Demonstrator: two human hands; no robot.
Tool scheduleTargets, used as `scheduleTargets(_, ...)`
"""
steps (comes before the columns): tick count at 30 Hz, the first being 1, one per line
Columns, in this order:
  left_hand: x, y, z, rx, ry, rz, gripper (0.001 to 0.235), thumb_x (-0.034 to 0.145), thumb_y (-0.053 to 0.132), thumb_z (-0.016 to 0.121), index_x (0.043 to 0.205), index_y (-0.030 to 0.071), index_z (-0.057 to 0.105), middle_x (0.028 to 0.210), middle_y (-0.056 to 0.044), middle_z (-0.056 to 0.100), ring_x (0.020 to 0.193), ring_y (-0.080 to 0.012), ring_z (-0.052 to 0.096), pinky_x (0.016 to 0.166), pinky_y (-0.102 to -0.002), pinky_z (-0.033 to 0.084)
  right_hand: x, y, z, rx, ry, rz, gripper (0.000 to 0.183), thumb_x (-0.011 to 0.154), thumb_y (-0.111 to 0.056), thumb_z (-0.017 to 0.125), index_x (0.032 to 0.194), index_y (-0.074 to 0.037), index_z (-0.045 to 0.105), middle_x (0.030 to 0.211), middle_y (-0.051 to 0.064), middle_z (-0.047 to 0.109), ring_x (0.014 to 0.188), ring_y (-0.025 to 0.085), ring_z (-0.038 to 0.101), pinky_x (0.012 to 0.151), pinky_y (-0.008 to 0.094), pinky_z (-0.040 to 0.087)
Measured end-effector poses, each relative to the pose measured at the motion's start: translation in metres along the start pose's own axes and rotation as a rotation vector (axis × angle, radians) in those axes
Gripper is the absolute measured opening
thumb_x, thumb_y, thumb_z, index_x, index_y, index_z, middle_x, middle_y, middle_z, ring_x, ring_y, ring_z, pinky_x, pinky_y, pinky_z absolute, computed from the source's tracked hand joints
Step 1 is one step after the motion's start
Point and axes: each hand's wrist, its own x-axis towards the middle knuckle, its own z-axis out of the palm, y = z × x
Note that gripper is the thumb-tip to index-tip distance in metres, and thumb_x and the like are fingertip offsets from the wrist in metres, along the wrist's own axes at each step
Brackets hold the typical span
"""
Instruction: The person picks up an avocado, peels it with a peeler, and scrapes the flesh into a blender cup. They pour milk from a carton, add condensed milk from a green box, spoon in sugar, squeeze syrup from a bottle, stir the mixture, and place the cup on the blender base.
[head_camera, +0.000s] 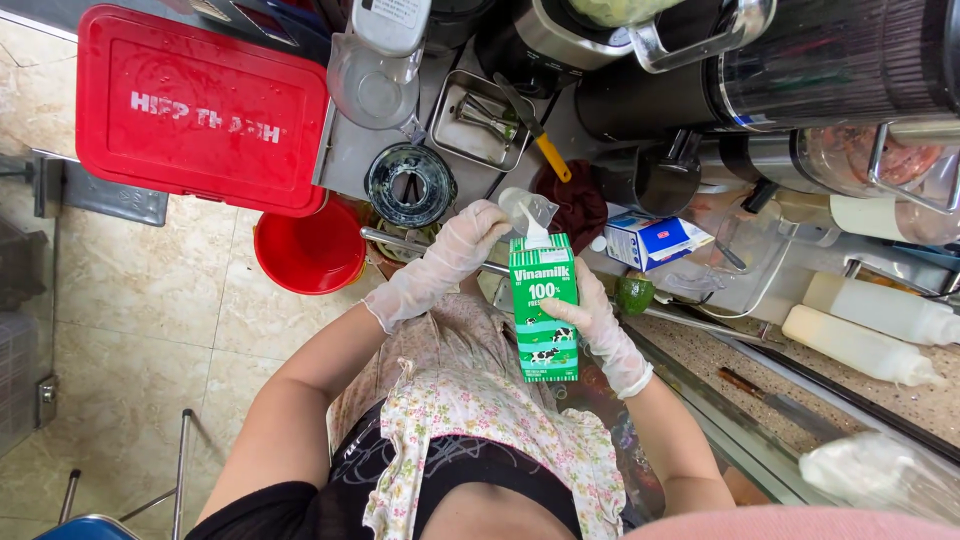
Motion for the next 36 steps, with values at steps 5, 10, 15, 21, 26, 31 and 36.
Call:
scheduleTargets(5,0.0,0.0,-0.003,-0.012,0.006,0.012,0.012,0.098,0.011,0.069,0.106,0.006,0.062,0.104,-0.013,0.064,0.093,-0.0353,0.066,0.078,-0.041,0.055,0.001,-0.002,0.002,0.01,-0.005,0.027,0.081,0.076,-0.043,0.08,0.137,0.0,0.05,0.116,0.009,0.068,0.105,0.017,0.066,0.092,0.032,0.054)
scheduleTargets(10,0.0,0.001,-0.003,-0.011,0.0,-0.017,0.011,0.098,0.012,0.069,0.105,0.006,0.063,0.104,-0.013,0.064,0.092,-0.0351,0.066,0.077,-0.041,0.055,0.002,0.0,0.001,-0.03,0.011,0.013,0.082,0.075,-0.047,0.079,0.136,-0.001,0.051,0.115,0.009,0.068,0.105,0.018,0.065,0.092,0.032,0.054)
scheduleTargets(15,-0.002,-0.001,-0.002,0.001,-0.001,-0.017,0.011,0.098,0.012,0.069,0.106,0.006,0.063,0.104,-0.013,0.064,0.093,-0.0354,0.067,0.077,-0.041,0.055,0.001,0.002,-0.002,-0.166,0.038,0.006,0.079,0.074,-0.05,0.078,0.132,-0.001,0.055,0.112,0.009,0.07,0.103,0.018,0.067,0.091,0.033,0.053)
scheduleTargets(21,-0.006,-0.002,0.003,0.018,0.0,-0.019,0.011,0.098,0.013,0.069,0.105,0.007,0.063,0.105,-0.013,0.064,0.094,-0.0349,0.066,0.079,-0.041,0.055,-0.001,0.003,-0.002,-0.143,0.017,0.018,0.079,0.075,-0.05,0.078,0.131,-0.001,0.055,0.112,0.01,0.07,0.104,0.019,0.067,0.092,0.033,0.053)
scheduleTargets(26,-0.009,-0.004,0.007,0.018,0.001,-0.022,0.01,0.098,0.013,0.069,0.104,0.007,0.063,0.104,-0.013,0.064,0.094,-0.0344,0.066,0.079,-0.041,0.055,-0.001,0.004,-0.003,-0.128,0.012,0.019,0.08,0.075,-0.05,0.077,0.133,0.0,0.054,0.113,0.01,0.069,0.105,0.019,0.066,0.093,0.033,0.052)
scheduleTargets(31,-0.01,-0.005,0.009,0.034,0.012,0.001,0.011,0.097,0.013,0.07,0.104,0.007,0.063,0.102,-0.013,0.064,0.093,-0.0347,0.065,0.079,-0.041,0.054,-0.001,0.006,-0.004,-0.129,0.012,0.019,0.081,0.074,-0.051,0.077,0.133,0.0,0.054,0.114,0.011,0.069,0.105,0.019,0.066,0.093,0.033,0.052)
scheduleTargets(36,-0.009,0.0,0.007,0.021,0.02,0.006,0.011,0.097,0.011,0.07,0.104,0.006,0.062,0.102,-0.013,0.064,0.092,-0.0346,0.065,0.079,-0.041,0.054,0.001,0.013,-0.006,-0.13,0.006,0.003,0.081,0.074,-0.051,0.076,0.133,0.0,0.054,0.113,0.011,0.069,0.104,0.019,0.067,0.091,0.033,0.054)
